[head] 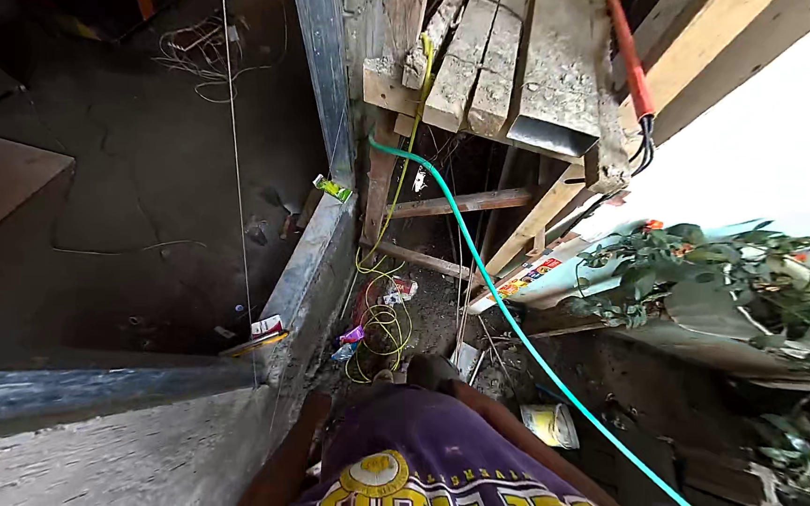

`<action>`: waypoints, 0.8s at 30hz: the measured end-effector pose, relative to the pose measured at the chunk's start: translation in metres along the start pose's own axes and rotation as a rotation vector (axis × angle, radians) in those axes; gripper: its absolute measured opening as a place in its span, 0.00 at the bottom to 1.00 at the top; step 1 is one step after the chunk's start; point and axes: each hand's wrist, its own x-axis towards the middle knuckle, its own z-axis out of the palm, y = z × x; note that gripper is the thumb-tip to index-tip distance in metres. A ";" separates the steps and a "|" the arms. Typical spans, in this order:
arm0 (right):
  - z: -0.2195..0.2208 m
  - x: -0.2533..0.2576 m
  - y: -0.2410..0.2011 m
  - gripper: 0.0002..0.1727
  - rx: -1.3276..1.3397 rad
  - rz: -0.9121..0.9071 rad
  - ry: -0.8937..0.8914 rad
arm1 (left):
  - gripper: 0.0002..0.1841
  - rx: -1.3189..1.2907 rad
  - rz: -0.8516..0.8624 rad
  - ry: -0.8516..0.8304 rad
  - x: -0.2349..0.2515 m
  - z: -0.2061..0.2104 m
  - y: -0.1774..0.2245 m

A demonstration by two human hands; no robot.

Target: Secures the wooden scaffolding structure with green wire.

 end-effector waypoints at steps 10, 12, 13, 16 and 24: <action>-0.124 0.030 -0.018 0.21 0.186 -0.142 0.340 | 0.20 -0.366 0.340 -0.033 0.036 -0.013 0.162; -0.159 0.026 -0.024 0.20 0.264 -0.202 0.481 | 0.20 -0.401 0.417 0.006 0.031 -0.036 0.218; -0.175 0.023 -0.026 0.18 0.308 -0.251 0.546 | 0.19 -0.409 0.457 0.030 0.024 -0.053 0.251; -0.227 0.012 -0.030 0.16 0.421 -0.428 0.686 | 0.17 -0.380 0.663 0.207 0.011 -0.117 0.351; -0.377 0.030 -0.049 0.13 0.609 -0.745 0.757 | 0.17 -0.276 0.900 0.747 0.049 -0.220 0.548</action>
